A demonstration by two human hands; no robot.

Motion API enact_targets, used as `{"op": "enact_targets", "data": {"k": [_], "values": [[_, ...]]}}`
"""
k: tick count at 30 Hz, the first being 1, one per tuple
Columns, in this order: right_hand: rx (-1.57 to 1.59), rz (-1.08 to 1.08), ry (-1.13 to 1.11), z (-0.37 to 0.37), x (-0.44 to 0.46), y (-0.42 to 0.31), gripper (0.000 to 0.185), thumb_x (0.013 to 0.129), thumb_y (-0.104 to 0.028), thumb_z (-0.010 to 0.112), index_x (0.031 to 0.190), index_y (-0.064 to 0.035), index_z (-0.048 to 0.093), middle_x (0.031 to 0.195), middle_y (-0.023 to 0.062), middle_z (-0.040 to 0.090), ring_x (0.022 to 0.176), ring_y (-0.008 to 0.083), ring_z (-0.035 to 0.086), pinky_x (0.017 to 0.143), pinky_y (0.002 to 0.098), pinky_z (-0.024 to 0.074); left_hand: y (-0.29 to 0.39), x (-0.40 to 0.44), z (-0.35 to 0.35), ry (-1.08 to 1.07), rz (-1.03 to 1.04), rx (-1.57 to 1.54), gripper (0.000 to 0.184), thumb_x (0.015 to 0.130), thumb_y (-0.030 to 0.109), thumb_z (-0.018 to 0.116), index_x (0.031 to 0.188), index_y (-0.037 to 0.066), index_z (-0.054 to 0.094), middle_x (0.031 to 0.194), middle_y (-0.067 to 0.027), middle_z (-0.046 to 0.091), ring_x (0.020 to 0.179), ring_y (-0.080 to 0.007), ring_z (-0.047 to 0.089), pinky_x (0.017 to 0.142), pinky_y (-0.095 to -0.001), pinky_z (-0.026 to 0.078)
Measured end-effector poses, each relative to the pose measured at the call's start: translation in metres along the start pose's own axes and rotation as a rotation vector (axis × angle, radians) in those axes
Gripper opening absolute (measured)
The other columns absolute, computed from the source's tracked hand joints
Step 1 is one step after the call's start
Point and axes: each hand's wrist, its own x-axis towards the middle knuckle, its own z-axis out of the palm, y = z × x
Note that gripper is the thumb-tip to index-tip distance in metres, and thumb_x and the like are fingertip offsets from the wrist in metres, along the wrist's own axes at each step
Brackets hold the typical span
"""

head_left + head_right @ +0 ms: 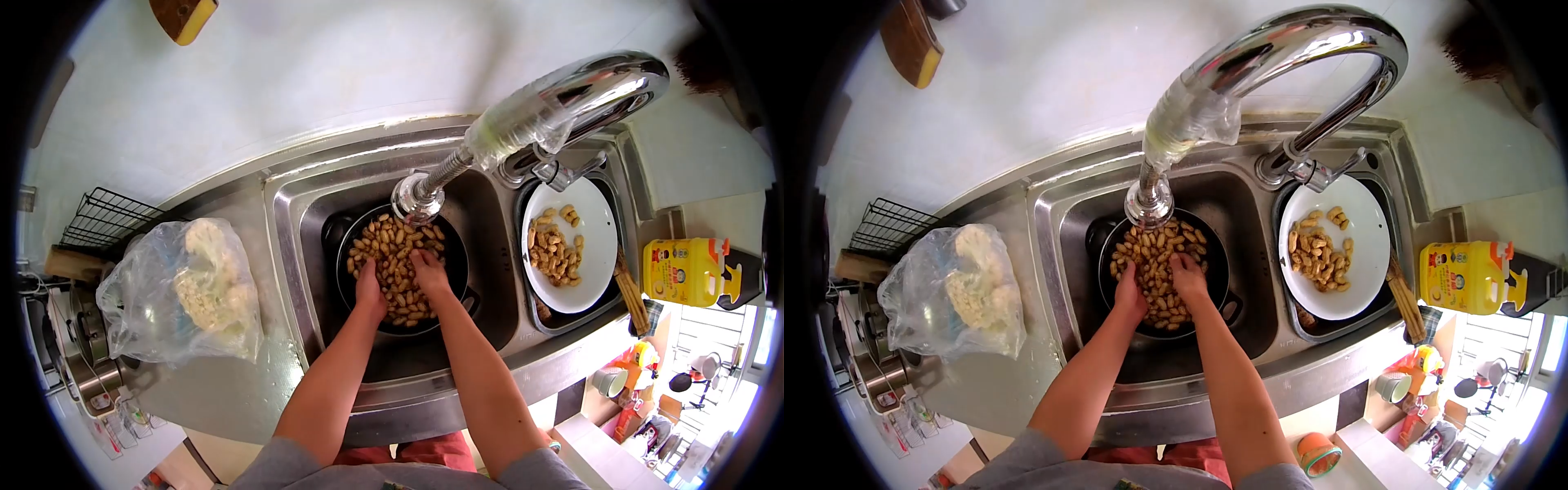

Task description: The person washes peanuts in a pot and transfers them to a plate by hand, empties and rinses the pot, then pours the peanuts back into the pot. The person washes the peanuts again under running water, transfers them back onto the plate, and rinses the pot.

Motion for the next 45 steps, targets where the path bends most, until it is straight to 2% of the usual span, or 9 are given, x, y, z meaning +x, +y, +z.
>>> {"op": "enact_targets", "data": {"k": [2,3,7,13,18,25,28,39,45], "values": [[0.144,0.093,-0.071,0.007,-0.002,-0.004,0.057,0.090,-0.051,0.045,0.136,-0.0180,0.041,0.138,0.0124,0.039,0.116,0.0317,0.046,0.091,0.0471,0.0401,-0.002,0.000,0.003,-0.025,0.019,0.000,0.047,0.097,0.035,0.042,0.134,0.006,0.038,0.129,-0.0080,0.047,0.115,-0.0233,0.048,0.098,-0.0374,0.038],[0.185,0.078,0.066,0.013,-0.021,-0.019,0.053,0.091,-0.050,0.043,0.124,-0.0103,0.055,0.117,0.0161,0.057,0.108,0.0320,0.052,0.092,0.0395,0.0392,-0.002,-0.002,0.004,-0.055,0.040,0.001,0.047,0.097,0.034,0.042,0.133,0.005,0.039,0.128,-0.0091,0.047,0.116,-0.0230,0.048,0.096,-0.0366,0.040],[0.390,0.042,-0.028,0.018,-0.018,-0.013,0.058,0.089,-0.051,0.045,0.134,-0.0130,0.045,0.135,0.0110,0.042,0.115,0.0304,0.046,0.091,0.0483,0.0396,-0.001,-0.017,0.009,-0.057,0.102,0.022,0.043,0.096,0.034,0.042,0.127,0.005,0.046,0.123,-0.0085,0.051,0.112,-0.0225,0.051,0.094,-0.0367,0.042],[0.642,-0.088,0.011,0.024,-0.037,-0.014,0.046,0.092,-0.041,0.046,0.116,-0.0038,0.057,0.113,0.0121,0.058,0.098,0.0233,0.056,0.083,0.0366,0.0454,0.000,-0.059,0.036,0.071,0.270,-0.052,0.031,0.095,0.029,0.046,0.112,0.005,0.055,0.109,-0.0053,0.059,0.098,-0.0189,0.058,0.086,-0.0332,0.046],[1.012,-0.088,0.017,0.029,-0.063,-0.021,0.032,0.092,-0.029,0.053,0.102,0.0005,0.061,0.100,0.0080,0.061,0.087,0.0172,0.059,0.077,0.0307,0.0473,-0.004,-0.075,0.040,-0.112,0.264,-0.049,0.026,0.094,0.025,0.048,0.102,0.004,0.060,0.098,-0.0046,0.061,0.094,-0.0171,0.058,0.083,-0.0310,0.046],[1.143,-0.335,0.066,0.033,-0.083,-0.024,0.028,0.093,-0.024,0.050,0.098,0.0008,0.062,0.096,0.0073,0.061,0.082,0.0144,0.059,0.076,0.0269,0.0478,-0.003,-0.093,0.053,-0.147,0.466,0.005,0.023,0.092,0.018,0.049,0.093,0.000,0.062,0.105,-0.0071,0.062,0.096,-0.0170,0.057,0.086,-0.0300,0.044],[1.166,-0.318,0.080,0.028,-0.091,-0.026,0.029,0.093,-0.022,0.047,0.096,0.0023,0.062,0.095,0.0083,0.061,0.083,0.0154,0.059,0.077,0.0278,0.0480,-0.004,-0.098,0.055,-0.201,0.492,-0.021,0.024,0.091,0.018,0.048,0.094,-0.001,0.061,0.107,-0.0073,0.061,0.098,-0.0176,0.057,0.088,-0.0303,0.044],[1.336,-0.450,0.145,-0.008,-0.122,-0.026,0.031,0.094,-0.019,0.041,0.100,0.0060,0.059,0.097,0.0132,0.061,0.088,0.0202,0.060,0.082,0.0317,0.0498,-0.016,-0.132,0.085,-0.356,0.403,-0.005,0.023,0.090,0.020,0.048,0.086,0.000,0.059,0.120,-0.0099,0.056,0.110,-0.0205,0.052,0.097,-0.0346,0.040],[1.429,-0.564,0.244,-0.063,-0.140,-0.024,0.034,0.092,-0.024,0.043,0.104,0.0038,0.057,0.099,0.0138,0.060,0.089,0.0222,0.059,0.083,0.0346,0.0494,-0.035,-0.158,0.138,-0.494,0.352,0.074,0.022,0.090,0.017,0.049,0.086,-0.002,0.061,0.118,-0.0096,0.058,0.102,-0.0174,0.055,0.091,-0.0306,0.044]]}}
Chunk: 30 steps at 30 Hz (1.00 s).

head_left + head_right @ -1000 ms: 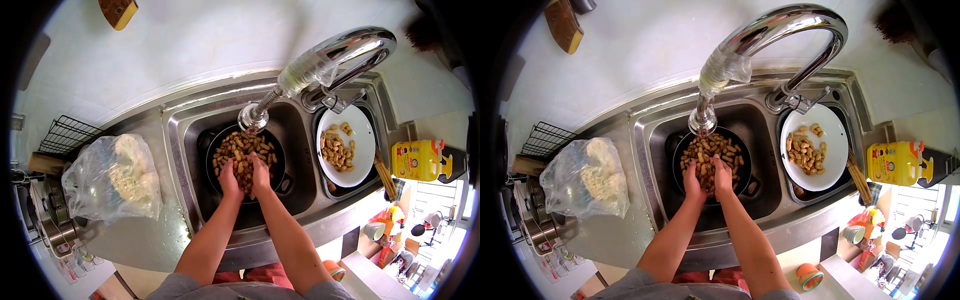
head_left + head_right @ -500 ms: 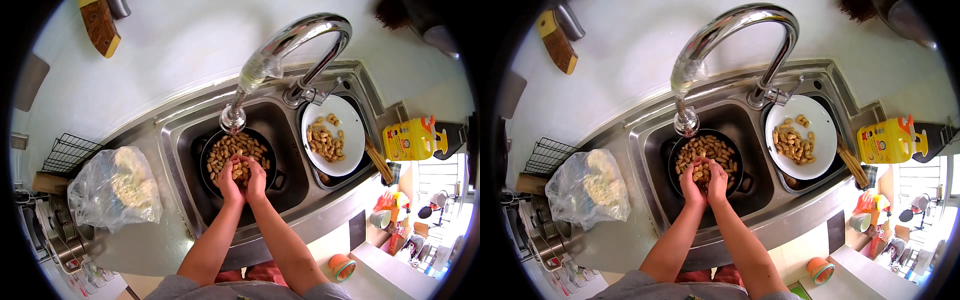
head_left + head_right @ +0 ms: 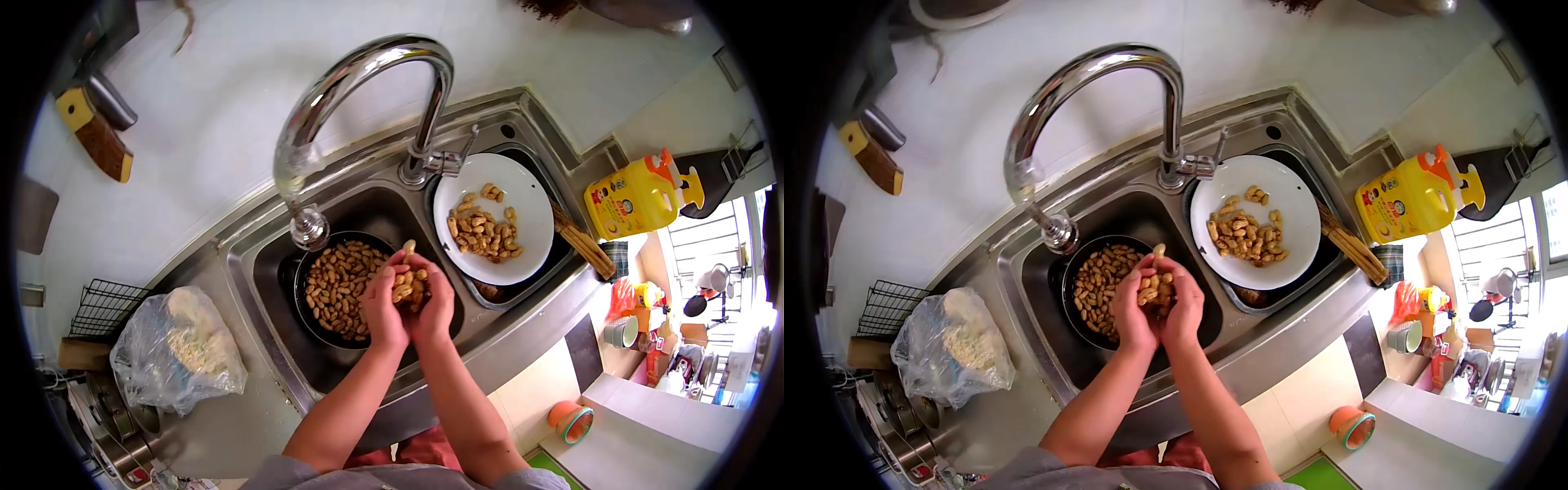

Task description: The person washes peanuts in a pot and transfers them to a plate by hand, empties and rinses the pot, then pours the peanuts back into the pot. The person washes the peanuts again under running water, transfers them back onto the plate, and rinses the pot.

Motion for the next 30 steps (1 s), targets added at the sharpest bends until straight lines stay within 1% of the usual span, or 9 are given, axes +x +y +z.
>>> {"op": "enact_targets", "data": {"k": [2,3,6,10,18,21,23,25,30], "values": [[0.077,-0.020,-0.022,-0.007,0.011,-0.022,0.035,0.091,-0.027,0.043,0.107,0.0023,0.055,0.100,0.0137,0.059,0.092,0.0233,0.058,0.087,0.0360,0.0478,-0.007,0.002,0.027,-0.055,-0.014,0.034,0.024,0.092,0.016,0.049,0.089,-0.004,0.062,0.117,-0.0086,0.059,0.100,-0.0137,0.055,0.089,-0.0275,0.044],[0.124,-0.040,-0.022,-0.007,0.017,-0.033,0.034,0.091,-0.026,0.043,0.105,0.0020,0.055,0.101,0.0139,0.059,0.093,0.0239,0.058,0.087,0.0361,0.0479,-0.012,0.005,0.040,-0.064,-0.039,0.026,0.021,0.091,0.016,0.051,0.086,-0.002,0.061,0.117,-0.0103,0.058,0.102,-0.0188,0.056,0.092,-0.0318,0.045],[0.203,-0.089,0.008,-0.018,0.041,-0.064,0.033,0.091,-0.026,0.041,0.106,0.0000,0.055,0.102,0.0141,0.058,0.096,0.0256,0.057,0.089,0.0371,0.0467,-0.033,0.019,0.069,-0.166,-0.069,0.002,0.022,0.092,0.016,0.050,0.086,-0.003,0.061,0.117,-0.0115,0.058,0.105,-0.0193,0.055,0.093,-0.0329,0.044],[0.230,-0.101,0.080,-0.028,0.067,-0.097,0.034,0.093,-0.026,0.041,0.106,0.0024,0.056,0.106,0.0144,0.059,0.098,0.0256,0.057,0.089,0.0374,0.0462,-0.056,0.040,0.098,-0.224,-0.229,-0.028,0.025,0.095,0.020,0.045,0.097,0.000,0.059,0.110,-0.0083,0.060,0.102,-0.0165,0.056,0.090,-0.0309,0.044],[0.233,-0.171,0.170,-0.086,0.107,-0.119,0.040,0.093,-0.027,0.038,0.099,0.0038,0.063,0.102,0.0126,0.060,0.102,0.0246,0.052,0.097,0.0364,0.0374,-0.090,0.082,0.092,-0.172,-0.359,-0.092,0.034,0.098,0.029,0.037,0.111,0.005,0.058,0.110,-0.0042,0.055,0.108,-0.0178,0.048,0.098,-0.0343,0.035],[0.092,-0.233,0.117,-0.112,0.118,-0.121,0.045,0.093,-0.031,0.035,0.102,0.0040,0.062,0.108,0.0163,0.060,0.110,0.0270,0.050,0.102,0.0377,0.0331,-0.087,0.085,0.092,-0.181,-0.296,0.036,0.038,0.098,0.033,0.036,0.119,0.007,0.054,0.124,-0.0042,0.049,0.121,-0.0180,0.039,0.107,-0.0394,0.021],[0.086,-0.228,0.132,-0.116,0.115,-0.127,0.048,0.093,-0.033,0.033,0.105,0.0044,0.061,0.112,0.0165,0.059,0.111,0.0266,0.050,0.103,0.0369,0.0317,-0.081,0.085,0.095,-0.234,-0.309,0.114,0.049,0.096,0.042,0.033,0.130,0.010,0.047,0.141,-0.0030,0.036,0.134,-0.0181,0.022,0.109,-0.0482,0.003],[0.021,-0.209,0.161,-0.112,0.111,-0.134,0.050,0.094,-0.034,0.032,0.111,0.0042,0.059,0.117,0.0159,0.057,0.112,0.0265,0.049,0.103,0.0372,0.0320,-0.071,0.085,0.098,-0.256,-0.338,0.103,0.053,0.095,0.046,0.031,0.133,0.011,0.044,0.145,-0.0023,0.030,0.137,-0.0182,0.015,0.108,-0.0515,-0.002],[-0.181,-0.278,0.124,-0.107,0.110,-0.138,0.055,0.095,-0.039,0.031,0.123,0.0024,0.053,0.133,0.0129,0.049,0.131,0.0215,0.030,0.112,0.0356,0.0113,-0.058,0.084,0.096,-0.303,-0.370,0.065,0.060,0.093,0.053,0.024,0.137,0.015,0.039,0.151,-0.0003,0.021,0.140,-0.0192,0.003,0.105,-0.0584,-0.007]]}}
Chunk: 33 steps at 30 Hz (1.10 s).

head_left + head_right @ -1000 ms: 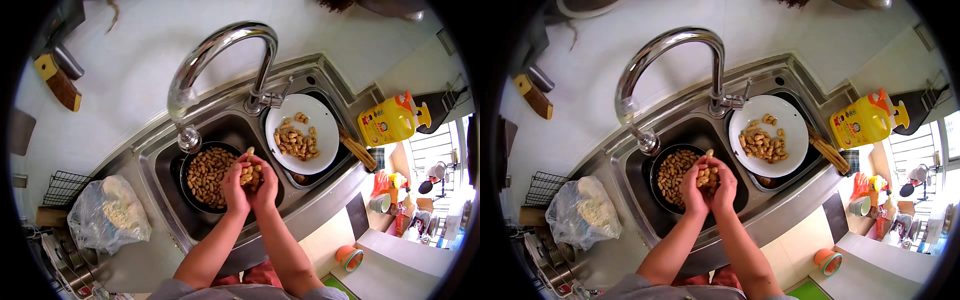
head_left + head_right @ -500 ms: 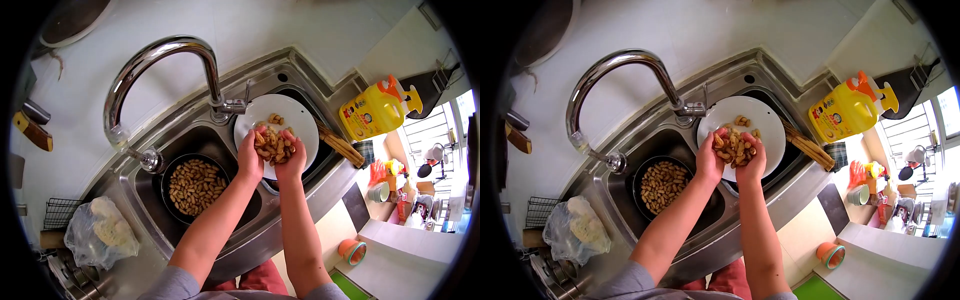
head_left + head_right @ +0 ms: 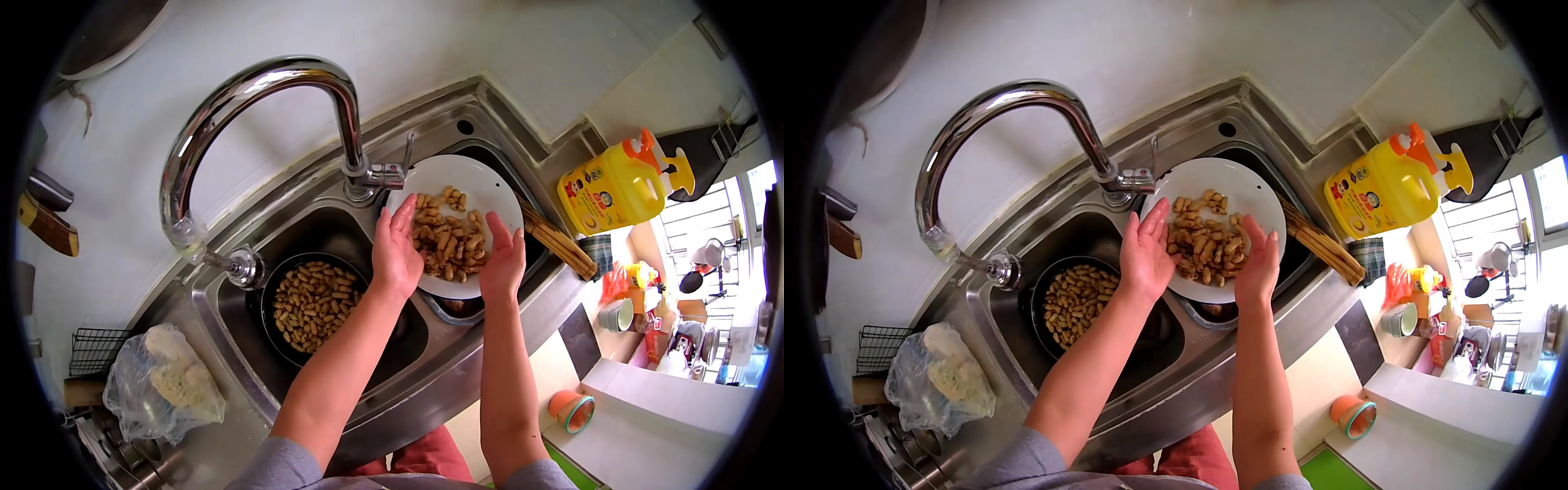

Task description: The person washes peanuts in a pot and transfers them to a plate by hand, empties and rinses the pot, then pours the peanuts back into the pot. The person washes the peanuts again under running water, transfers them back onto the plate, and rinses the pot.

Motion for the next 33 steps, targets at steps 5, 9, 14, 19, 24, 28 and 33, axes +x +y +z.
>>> {"op": "enact_targets", "data": {"k": [5,9,14,19,24,28,33], "values": [[-0.102,-0.116,0.032,0.020,-0.023,-0.003,0.050,0.095,-0.037,0.035,0.117,0.0012,0.057,0.129,0.0120,0.052,0.128,0.0212,0.035,0.109,0.0357,0.0171,0.014,-0.031,-0.021,0.008,-0.009,-0.110,0.054,0.094,0.050,0.033,0.131,0.013,0.046,0.141,-0.0026,0.037,0.135,-0.0169,0.022,0.108,-0.0510,0.014],[-0.122,-0.176,-0.058,0.027,-0.057,0.018,0.030,0.093,-0.022,0.045,0.100,0.0027,0.061,0.099,0.0111,0.063,0.093,0.0183,0.058,0.083,0.0300,0.0432,0.006,-0.071,-0.078,0.162,0.054,-0.127,0.038,0.093,0.034,0.047,0.119,0.006,0.054,0.120,-0.0074,0.056,0.114,-0.0177,0.049,0.098,-0.0363,0.036],[-0.513,0.159,-0.433,0.074,-0.112,0.061,0.023,0.090,-0.015,0.054,0.103,0.0034,0.061,0.093,0.0101,0.064,0.086,0.0160,0.061,0.077,0.0274,0.0472,0.014,-0.110,-0.170,0.574,0.062,0.119,0.032,0.092,0.024,0.049,0.120,0.008,0.053,0.120,-0.0057,0.056,0.112,-0.0156,0.051,0.092,-0.0309,0.038],[-1.166,0.005,-0.743,0.104,-0.114,0.139,0.029,0.084,-0.016,0.058,0.108,-0.0004,0.062,0.107,0.0167,0.061,0.095,0.0288,0.062,0.082,0.0363,0.0491,0.035,-0.120,-0.222,0.790,0.031,0.389,0.043,0.091,0.014,0.050,0.132,0.009,0.042,0.129,-0.0092,0.043,0.116,-0.0205,0.046,0.094,-0.0319,0.038],[-1.541,-0.178,-0.864,0.116,-0.114,0.217,0.050,0.080,-0.020,0.062,0.128,-0.0131,0.048,0.137,0.0124,0.038,0.124,0.0318,0.038,0.101,0.0473,0.0318,0.024,-0.109,-0.267,0.717,0.062,1.397,0.074,0.077,0.018,0.063,0.141,0.008,0.028,0.150,-0.0160,0.010,0.135,-0.0384,0.017,0.107,-0.0457,0.026],[-1.881,-0.222,-1.321,0.107,-0.134,0.229,0.062,0.079,-0.024,0.063,0.136,-0.0264,0.039,0.149,0.0055,0.019,0.136,0.0310,0.019,0.108,0.0546,0.0181,0.013,-0.130,-0.271,0.321,-0.337,1.912,0.078,0.076,0.024,0.066,0.141,0.005,0.027,0.151,-0.0149,0.004,0.139,-0.0356,0.003,0.110,-0.0495,0.017],[-2.086,-0.381,-1.390,0.082,-0.123,0.213,0.073,0.073,-0.022,0.069,0.137,-0.0312,0.035,0.151,0.0047,0.014,0.137,0.0311,0.017,0.107,0.0568,0.0165,0.015,-0.148,-0.264,0.296,-0.386,2.054,0.094,0.069,0.037,0.076,0.141,0.002,0.025,0.151,-0.0195,-0.001,0.139,-0.0386,-0.002,0.111,-0.0467,0.016]]}}
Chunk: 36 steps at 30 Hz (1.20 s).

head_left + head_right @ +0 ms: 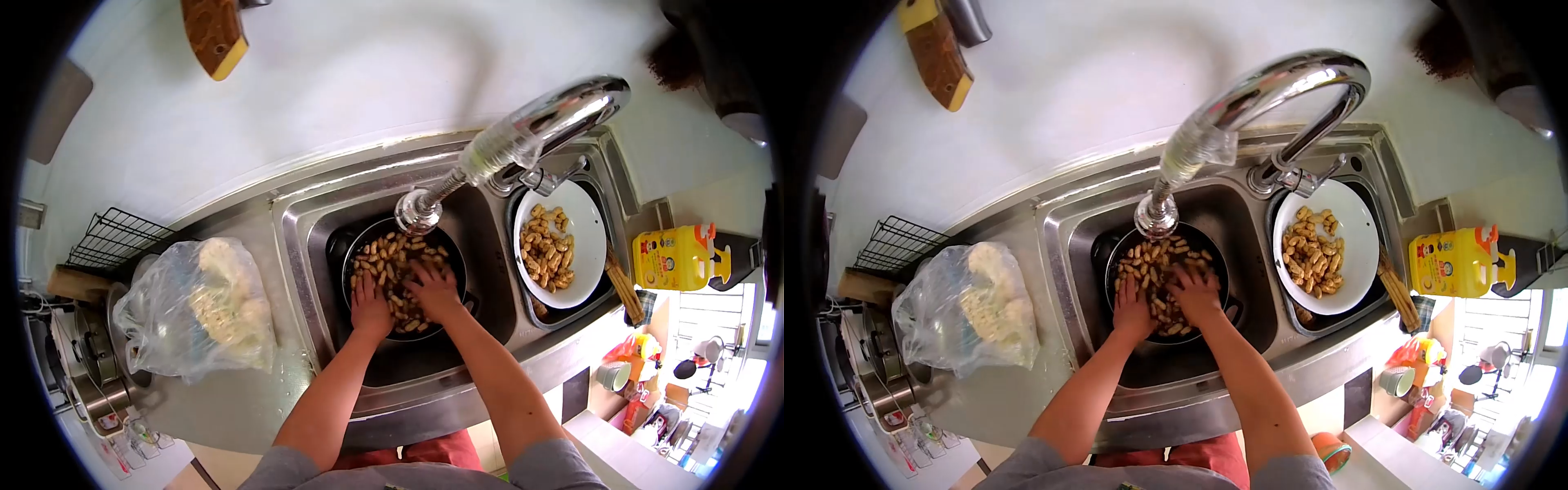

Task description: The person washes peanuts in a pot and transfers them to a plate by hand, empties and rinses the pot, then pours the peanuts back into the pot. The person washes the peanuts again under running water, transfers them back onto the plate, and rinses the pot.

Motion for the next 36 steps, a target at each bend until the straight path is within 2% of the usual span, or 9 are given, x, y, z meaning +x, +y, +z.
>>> {"op": "enact_targets", "data": {"k": [4,5,9,13,19,25,33,34,36], "values": [[0.258,0.188,-0.196,-0.041,-0.029,-0.024,0.059,0.085,-0.025,0.059,0.138,-0.0267,0.036,0.152,0.0083,0.009,0.136,0.0336,0.019,0.100,0.0566,0.0326,0.019,-0.014,-0.006,0.033,0.002,-0.247,0.092,0.070,0.029,0.077,0.141,0.002,0.024,0.149,-0.0234,0.000,0.138,-0.0418,0.000,0.110,-0.0468,0.020],[0.151,0.123,-0.128,-0.012,-0.028,-0.026,0.059,0.082,-0.023,0.062,0.136,-0.0232,0.039,0.150,0.0100,0.012,0.132,0.0336,0.026,0.092,0.0519,0.0436,0.019,-0.012,0.012,0.027,0.052,-0.172,0.085,0.074,0.022,0.072,0.142,0.004,0.024,0.149,-0.0215,0.001,0.138,-0.0411,0.002,0.109,-0.0450,0.023],[0.045,-0.119,0.029,0.018,-0.001,-0.012,0.052,0.075,-0.016,0.067,0.124,-0.0170,0.049,0.143,0.0101,0.022,0.125,0.0325,0.034,0.087,0.0393,0.0509,0.012,-0.004,0.023,0.148,0.066,-0.098,0.067,0.077,0.007,0.064,0.137,0.008,0.034,0.148,-0.0202,0.011,0.135,-0.0409,0.014,0.101,-0.0399,0.038],[0.227,0.183,0.133,-0.008,0.008,-0.013,0.045,0.079,-0.008,0.059,0.123,-0.0193,0.051,0.142,0.0112,0.026,0.125,0.0340,0.035,0.087,0.0370,0.0510,0.007,0.002,0.010,0.342,-0.004,-0.182,0.058,0.075,0.003,0.062,0.129,0.009,0.043,0.142,-0.0190,0.022,0.126,-0.0406,0.029,0.091,-0.0412,0.045],[0.114,-0.025,-0.003,0.001,-0.004,-0.011,0.043,0.077,-0.011,0.060,0.119,-0.0220,0.057,0.135,0.0118,0.034,0.123,0.0319,0.038,0.091,0.0413,0.0456,0.007,-0.006,0.015,0.269,0.183,-0.207,0.055,0.074,0.006,0.063,0.127,0.009,0.048,0.135,-0.0187,0.031,0.120,-0.0395,0.036,0.092,-0.0452,0.042],[0.287,0.185,0.384,-0.024,0.004,0.008,0.046,0.080,-0.014,0.060,0.124,-0.0197,0.053,0.129,0.0112,0.040,0.114,0.0309,0.046,0.090,0.0405,0.0433,-0.003,0.015,-0.008,0.770,0.013,-0.542,0.046,0.081,0.015,0.061,0.124,0.006,0.050,0.130,-0.0183,0.038,0.116,-0.0366,0.040,0.098,-0.0405,0.036],[0.979,0.678,0.282,-0.012,0.025,-0.004,0.040,0.089,-0.024,0.054,0.126,-0.0107,0.050,0.120,0.0128,0.049,0.108,0.0282,0.050,0.091,0.0370,0.0412,0.011,0.039,0.014,0.503,-0.357,-1.138,0.041,0.094,0.029,0.045,0.128,0.005,0.048,0.130,-0.0155,0.043,0.117,-0.0302,0.044,0.099,-0.0374,0.036],[0.980,0.676,0.280,-0.010,0.027,-0.007,0.040,0.089,-0.024,0.054,0.126,-0.0107,0.050,0.120,0.0128,0.049,0.108,0.0282,0.050,0.091,0.0370,0.0412,0.014,0.042,0.018,0.449,-0.335,-1.450,0.041,0.096,0.031,0.042,0.129,0.006,0.048,0.129,-0.0134,0.045,0.116,-0.0270,0.046,0.098,-0.0364,0.037],[1.504,0.646,0.222,-0.006,0.028,-0.014,0.038,0.091,-0.029,0.053,0.123,-0.0092,0.054,0.109,0.0100,0.056,0.103,0.0229,0.052,0.090,0.0333,0.0408,0.017,0.043,0.020,0.383,-0.307,-1.761,0.041,0.098,0.032,0.039,0.129,0.008,0.048,0.129,-0.0113,0.047,0.115,-0.0238,0.048,0.097,-0.0354,0.038]]}}
